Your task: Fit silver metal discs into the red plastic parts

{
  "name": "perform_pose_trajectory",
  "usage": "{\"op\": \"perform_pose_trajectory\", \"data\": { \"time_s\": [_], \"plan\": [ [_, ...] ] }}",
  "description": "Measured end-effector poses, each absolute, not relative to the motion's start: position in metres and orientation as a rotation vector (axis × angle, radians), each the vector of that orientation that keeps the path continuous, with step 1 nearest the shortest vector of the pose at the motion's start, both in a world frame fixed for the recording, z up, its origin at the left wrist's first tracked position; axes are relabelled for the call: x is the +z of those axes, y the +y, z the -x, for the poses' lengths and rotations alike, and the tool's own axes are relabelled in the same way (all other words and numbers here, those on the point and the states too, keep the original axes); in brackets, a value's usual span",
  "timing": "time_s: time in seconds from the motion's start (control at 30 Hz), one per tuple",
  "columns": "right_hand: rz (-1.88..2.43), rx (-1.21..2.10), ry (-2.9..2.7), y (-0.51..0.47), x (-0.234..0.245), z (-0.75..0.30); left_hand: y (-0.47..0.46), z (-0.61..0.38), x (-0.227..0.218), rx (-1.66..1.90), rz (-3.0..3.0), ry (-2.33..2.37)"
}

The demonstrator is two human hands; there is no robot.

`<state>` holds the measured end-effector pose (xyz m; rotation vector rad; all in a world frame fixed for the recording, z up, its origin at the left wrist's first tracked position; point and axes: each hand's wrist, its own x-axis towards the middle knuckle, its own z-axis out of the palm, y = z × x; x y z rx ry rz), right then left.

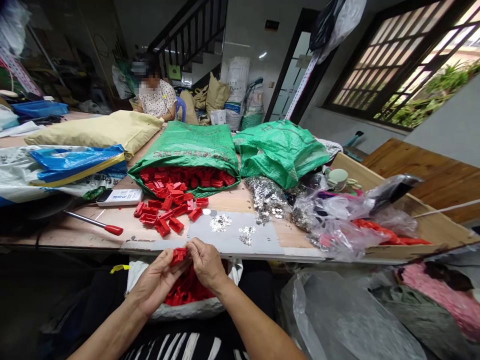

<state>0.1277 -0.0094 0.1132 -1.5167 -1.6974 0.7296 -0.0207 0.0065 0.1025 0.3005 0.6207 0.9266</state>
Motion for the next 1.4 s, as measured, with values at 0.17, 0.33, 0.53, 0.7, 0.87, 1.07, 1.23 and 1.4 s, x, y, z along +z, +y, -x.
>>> {"op": "perform_pose_trajectory", "data": {
  "time_s": [0.17, 0.33, 0.53, 0.7, 0.87, 1.07, 1.23, 1.4],
  "plan": [
    [1.637, 0.579, -1.783, 0.018, 0.11, -0.131, 0.015, 0.039, 0.077, 0.951, -0.84, 0.891],
    [1.948, 0.305, -1.961, 0.044, 0.111, -0.13, 0.021, 0.048, 0.054, 0.903, -1.194, 1.024],
    [1.963, 0.296, -1.977, 0.06, 0.11, -0.129, 0.019, 0.046, 0.061, 0.829, -1.334, 1.0],
    [1.663, 0.482, -1.822, 0.034, 0.132, -0.133, 0.022, 0.039, 0.067, 1.011, -1.451, 1.036],
    [1.362, 0.889, -1.772, -0.009, 0.154, -0.132, 0.028, 0.026, 0.068, 1.051, -1.789, 1.041],
    [1.58, 0.894, -1.55, -0.019, 0.138, -0.184, 0.025, 0.018, 0.068, 0.863, -1.697, 1.019],
    [2.285, 0.14, -1.571, -0.014, 0.123, -0.247, 0.017, 0.01, 0.067, 0.833, -1.353, 0.967],
    [2.48, 0.143, -1.635, -0.002, 0.116, -0.272, 0.014, -0.004, 0.067, 0.893, -1.28, 0.938]
  ]
}}
